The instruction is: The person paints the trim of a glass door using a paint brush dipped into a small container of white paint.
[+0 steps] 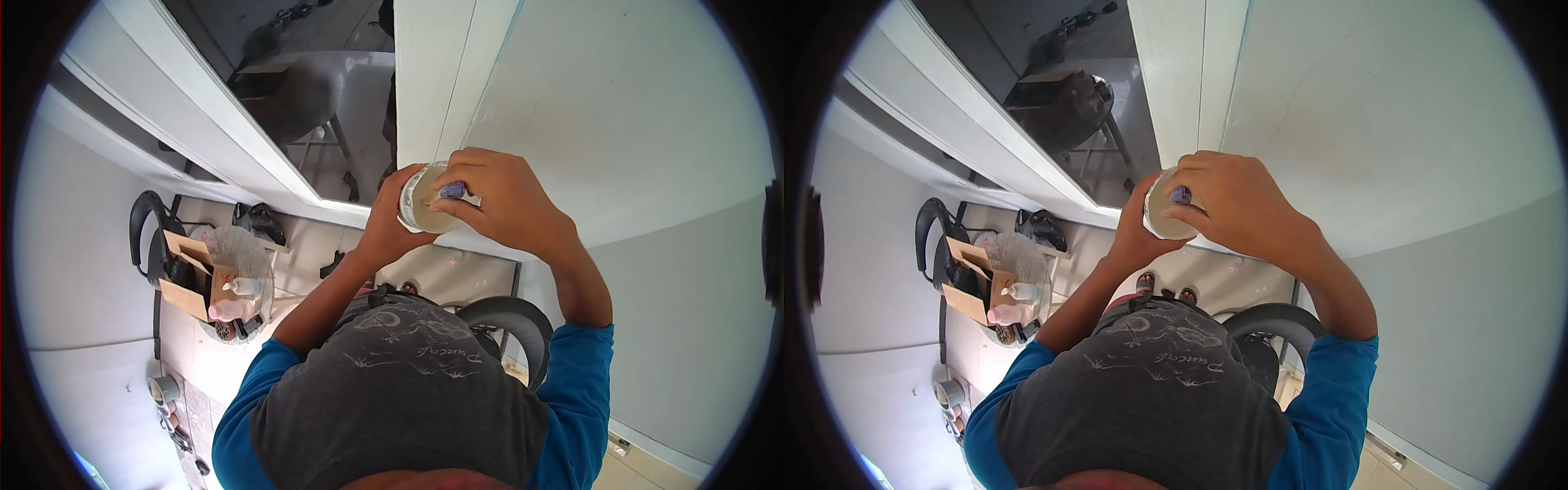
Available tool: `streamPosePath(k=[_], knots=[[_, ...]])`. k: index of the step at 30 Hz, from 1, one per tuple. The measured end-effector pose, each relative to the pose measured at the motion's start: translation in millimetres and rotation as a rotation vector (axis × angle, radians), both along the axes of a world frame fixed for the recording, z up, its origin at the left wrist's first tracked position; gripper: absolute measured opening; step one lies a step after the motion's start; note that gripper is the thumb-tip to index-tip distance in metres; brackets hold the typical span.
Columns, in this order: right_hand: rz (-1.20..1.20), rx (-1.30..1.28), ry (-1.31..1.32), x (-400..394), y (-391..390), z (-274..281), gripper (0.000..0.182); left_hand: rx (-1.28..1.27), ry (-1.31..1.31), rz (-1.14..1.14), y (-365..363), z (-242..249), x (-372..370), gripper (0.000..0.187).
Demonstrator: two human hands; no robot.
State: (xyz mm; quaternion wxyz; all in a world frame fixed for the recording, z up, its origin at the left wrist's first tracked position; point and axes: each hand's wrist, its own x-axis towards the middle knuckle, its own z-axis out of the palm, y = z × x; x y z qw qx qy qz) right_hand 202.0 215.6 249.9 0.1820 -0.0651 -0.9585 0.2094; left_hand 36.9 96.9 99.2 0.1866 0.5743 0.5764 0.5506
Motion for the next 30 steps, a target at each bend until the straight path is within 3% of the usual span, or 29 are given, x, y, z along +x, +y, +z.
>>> streamPosePath(k=[11,21,25,28,29,30], knots=[[-0.011,0.034,-0.025,-7,1,-8,0.027,-0.013,-0.073,0.007,-4,-3,2,0.096],[-0.004,0.048,0.037,-8,6,-11,0.023,-0.012,0.036,0.068,-4,-8,0,0.1],[-0.151,-0.206,0.193,4,10,-4,0.019,0.02,0.104,0.11,2,-26,-8,0.101],[-0.238,-0.155,0.264,12,0,-9,0.017,0.018,0.078,0.088,2,-42,-8,0.102],[-0.261,-0.204,0.264,13,-4,-12,0.027,-0.004,0.059,0.086,2,-46,-6,0.102],[-0.273,-0.186,0.26,14,-8,-13,0.027,-0.011,0.027,0.069,2,-46,-4,0.102]])
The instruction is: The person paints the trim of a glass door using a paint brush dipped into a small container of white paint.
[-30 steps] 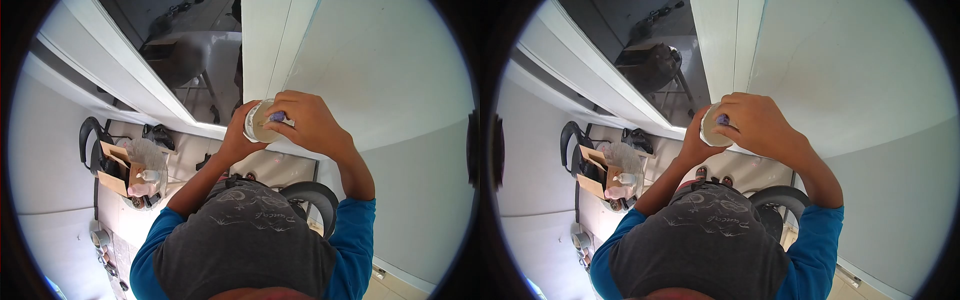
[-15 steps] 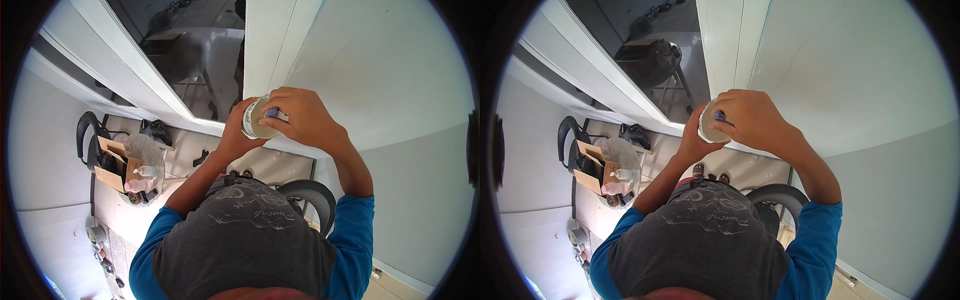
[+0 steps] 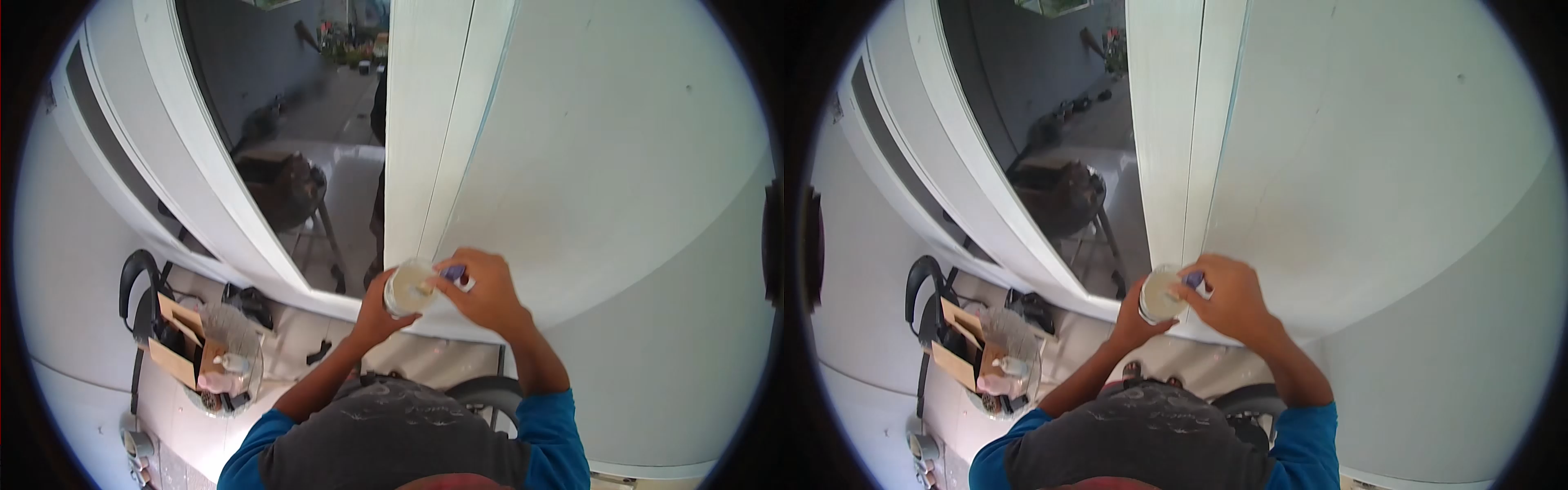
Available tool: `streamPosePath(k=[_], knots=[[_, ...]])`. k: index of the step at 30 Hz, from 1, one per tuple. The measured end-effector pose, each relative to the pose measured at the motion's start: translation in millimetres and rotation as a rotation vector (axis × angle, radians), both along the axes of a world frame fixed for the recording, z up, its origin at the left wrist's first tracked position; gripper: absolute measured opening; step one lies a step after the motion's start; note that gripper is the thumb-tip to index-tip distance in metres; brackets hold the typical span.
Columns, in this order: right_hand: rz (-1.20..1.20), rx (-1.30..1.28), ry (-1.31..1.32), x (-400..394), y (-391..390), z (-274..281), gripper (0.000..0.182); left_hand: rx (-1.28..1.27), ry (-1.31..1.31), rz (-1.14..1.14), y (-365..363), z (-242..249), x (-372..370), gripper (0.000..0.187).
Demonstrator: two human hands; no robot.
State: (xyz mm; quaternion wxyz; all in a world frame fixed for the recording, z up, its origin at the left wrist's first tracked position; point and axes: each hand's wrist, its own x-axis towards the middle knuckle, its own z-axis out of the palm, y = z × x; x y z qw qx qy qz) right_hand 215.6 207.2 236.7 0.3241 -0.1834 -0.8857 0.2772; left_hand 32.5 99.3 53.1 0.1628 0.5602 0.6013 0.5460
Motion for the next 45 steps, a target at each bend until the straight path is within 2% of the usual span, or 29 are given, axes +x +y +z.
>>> streamPosePath(k=[2,4,7,10,14,18,21,23,26,32,34,38,45], knots=[[-0.017,0.036,0.005,0,-5,-1,0.026,0.026,0.003,-0.004,2,1,4,0.101],[-0.019,-0.049,-0.048,1,-7,-3,0.02,0.018,-0.03,-0.031,4,2,6,0.1],[-0.099,-0.001,-0.041,2,-6,-5,0.022,0.009,-0.055,-0.036,6,3,10,0.097],[-0.109,-0.071,-0.002,4,-4,-10,0.025,-0.048,-0.166,-0.093,8,5,12,0.098],[-0.119,-0.14,0.044,4,-2,-13,0.027,-0.068,-0.102,-0.07,9,6,11,0.098],[-0.15,-0.071,0.089,2,1,-16,0.025,-0.034,-0.12,-0.058,10,2,9,0.098],[-0.142,-0.228,0.138,0,7,-19,0.02,-0.04,-0.128,-0.042,9,3,7,0.098],[-0.166,-0.35,0.336,-4,12,-27,0.016,-0.041,-0.137,-0.036,9,5,6,0.098],[-0.188,-0.466,0.451,-5,19,-33,0.016,-0.005,-0.172,-0.023,6,16,5,0.098],[-0.217,-0.666,0.57,-8,30,-35,0.016,-0.014,-0.141,0.04,6,29,-1,0.096],[-0.221,-0.752,0.602,-10,32,-34,0.017,0.042,-0.139,0.014,4,36,-3,0.096],[-0.188,-0.912,0.713,-10,37,-35,0.02,-0.031,-0.219,-0.029,3,51,-5,0.1],[-0.182,-0.989,0.769,-13,37,-39,0.02,0.009,-0.213,-0.033,-2,51,-12,0.098]])
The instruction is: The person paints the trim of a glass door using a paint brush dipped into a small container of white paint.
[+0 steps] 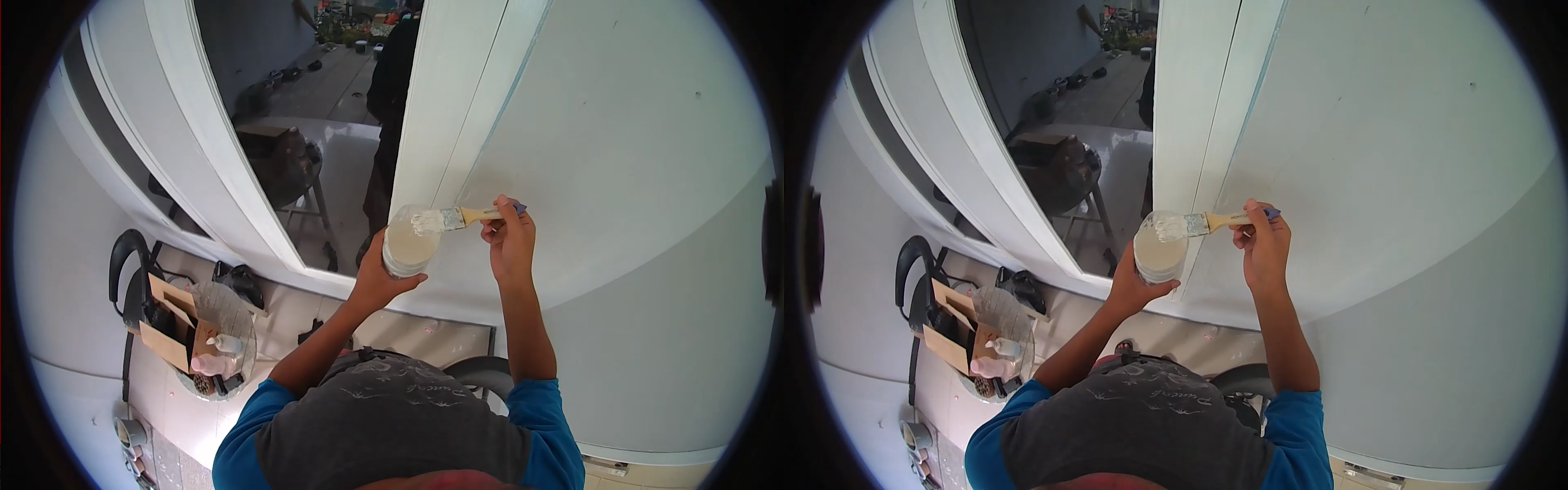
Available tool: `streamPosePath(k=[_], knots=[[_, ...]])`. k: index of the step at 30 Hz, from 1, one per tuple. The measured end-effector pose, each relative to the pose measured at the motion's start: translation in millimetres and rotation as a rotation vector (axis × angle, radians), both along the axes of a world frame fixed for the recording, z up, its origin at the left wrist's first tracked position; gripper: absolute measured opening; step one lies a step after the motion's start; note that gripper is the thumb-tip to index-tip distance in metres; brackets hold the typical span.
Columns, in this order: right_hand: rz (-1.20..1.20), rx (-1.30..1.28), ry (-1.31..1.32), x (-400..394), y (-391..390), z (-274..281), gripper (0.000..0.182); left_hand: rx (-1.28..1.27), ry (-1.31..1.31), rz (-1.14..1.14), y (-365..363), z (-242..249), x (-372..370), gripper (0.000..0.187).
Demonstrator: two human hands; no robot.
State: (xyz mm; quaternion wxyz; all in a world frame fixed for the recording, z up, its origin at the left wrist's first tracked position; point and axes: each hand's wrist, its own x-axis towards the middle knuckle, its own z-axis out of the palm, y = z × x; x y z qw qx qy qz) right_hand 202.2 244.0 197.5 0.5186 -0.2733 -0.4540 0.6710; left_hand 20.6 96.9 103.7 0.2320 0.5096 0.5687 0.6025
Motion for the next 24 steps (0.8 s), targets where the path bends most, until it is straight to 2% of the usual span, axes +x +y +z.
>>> streamPosePath(k=[2,6,9,11,15,18,23,24], knots=[[0.025,-0.059,0.066,-3,1,5,0.02,-0.004,0.045,0.037,-1,-5,-6,0.099],[-0.021,-0.017,0.078,-10,13,52,0.022,0.048,-0.098,-0.027,4,-1,-11,0.097],[0.014,0.107,0.029,-16,18,84,0.024,0.021,-0.08,-0.046,10,5,-16,0.096],[0.041,0.286,-0.158,-20,14,90,0.022,0.035,-0.096,-0.043,9,9,-19,0.096],[-0.059,0.533,-0.28,-28,-6,74,0.013,0.065,-0.106,-0.043,11,13,-29,0.094],[-0.013,0.625,-0.314,-33,-18,71,0.014,0.051,-0.107,-0.034,8,17,-35,0.093],[-0.068,0.565,-0.267,-43,-19,70,0.014,0.052,-0.08,-0.013,11,14,-38,0.093],[-0.049,0.455,-0.291,-43,-16,69,0.015,0.053,-0.093,-0.013,11,16,-39,0.092]])
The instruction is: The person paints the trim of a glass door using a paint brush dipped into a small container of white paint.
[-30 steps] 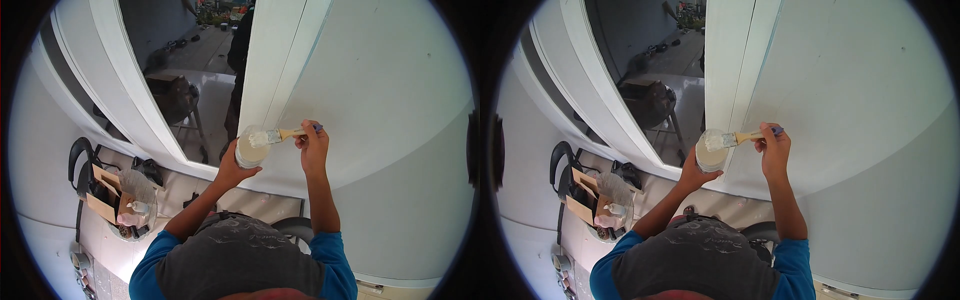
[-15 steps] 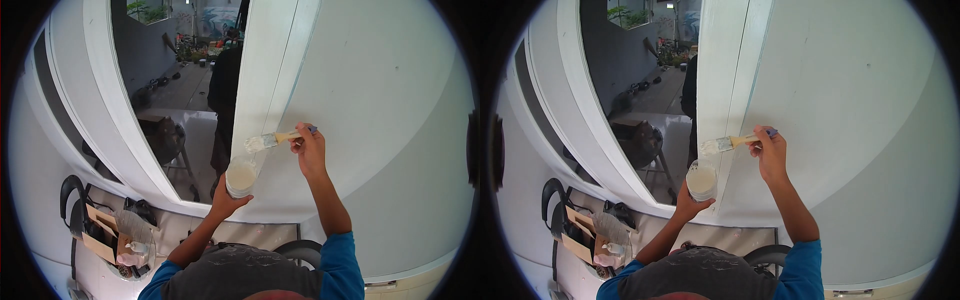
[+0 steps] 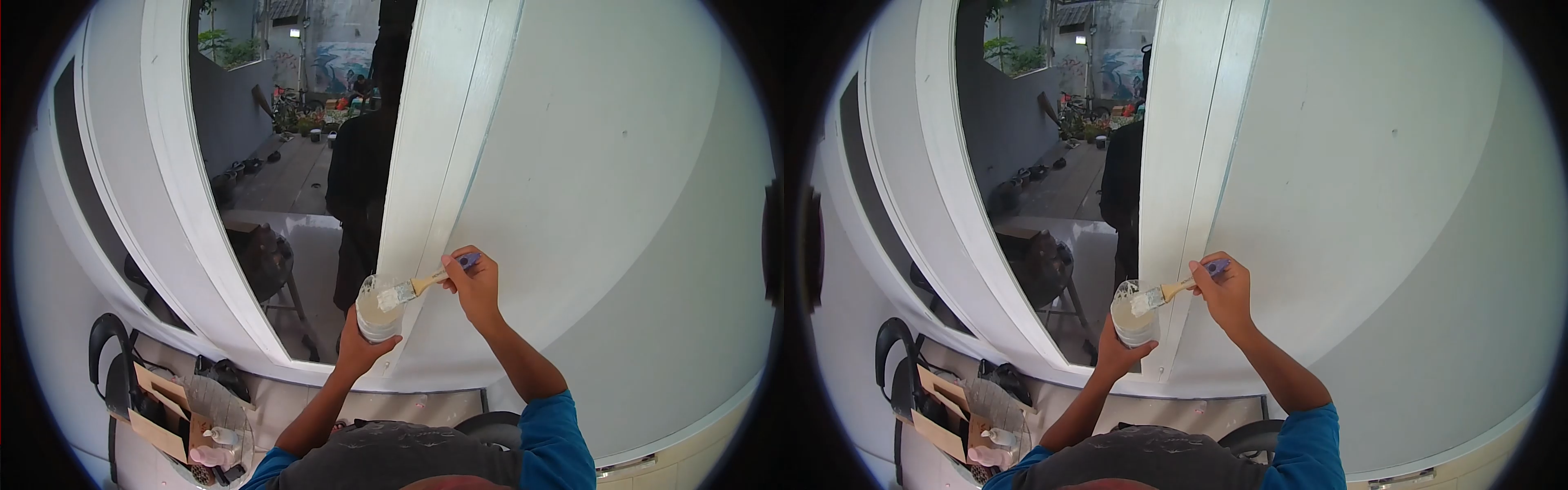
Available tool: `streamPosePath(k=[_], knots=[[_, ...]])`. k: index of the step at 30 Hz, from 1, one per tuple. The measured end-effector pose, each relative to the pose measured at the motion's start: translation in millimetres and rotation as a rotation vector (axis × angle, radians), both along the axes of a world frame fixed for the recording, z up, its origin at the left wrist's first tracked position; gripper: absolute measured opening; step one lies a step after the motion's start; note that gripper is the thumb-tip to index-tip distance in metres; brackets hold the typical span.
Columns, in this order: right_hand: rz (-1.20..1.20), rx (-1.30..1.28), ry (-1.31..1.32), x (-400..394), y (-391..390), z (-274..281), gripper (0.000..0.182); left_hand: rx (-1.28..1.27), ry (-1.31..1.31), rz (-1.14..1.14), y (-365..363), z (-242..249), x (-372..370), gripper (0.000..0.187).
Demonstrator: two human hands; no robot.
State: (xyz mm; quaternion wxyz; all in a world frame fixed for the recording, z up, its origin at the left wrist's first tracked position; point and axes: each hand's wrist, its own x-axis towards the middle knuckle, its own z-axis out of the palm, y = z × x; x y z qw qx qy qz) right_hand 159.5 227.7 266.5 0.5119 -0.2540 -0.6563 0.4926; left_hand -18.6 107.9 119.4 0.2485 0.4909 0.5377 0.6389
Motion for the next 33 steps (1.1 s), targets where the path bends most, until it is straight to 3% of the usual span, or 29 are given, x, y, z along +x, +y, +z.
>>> streamPosePath(k=[7,11,15,23,25,26,28,33], knots=[[0.128,-0.414,0.144,1,14,-12,0.021,0.011,-0.06,-0.03,-2,-1,-9,0.086],[0.145,-0.507,0.197,5,11,28,0.026,0.039,-0.075,-0.023,2,0,-12,0.084],[0.187,-0.369,0.268,10,22,93,0.029,0.026,-0.102,-0.049,1,-4,-11,0.085],[0.2,0.299,0.448,33,81,281,0.021,0.015,-0.117,-0.07,-1,-16,-9,0.087],[0.137,0.363,0.49,42,85,320,0.022,-0.002,-0.13,-0.081,-1,-17,-8,0.087],[0.135,0.363,0.49,39,79,334,0.022,-0.002,-0.134,-0.084,0,-18,-8,0.087],[-0.193,0.609,0.571,30,69,356,0.026,-0.001,-0.139,-0.087,1,-20,-7,0.087],[-0.317,0.828,0.466,28,78,367,0.029,-0.005,-0.12,-0.088,1,-15,-1,0.087]])
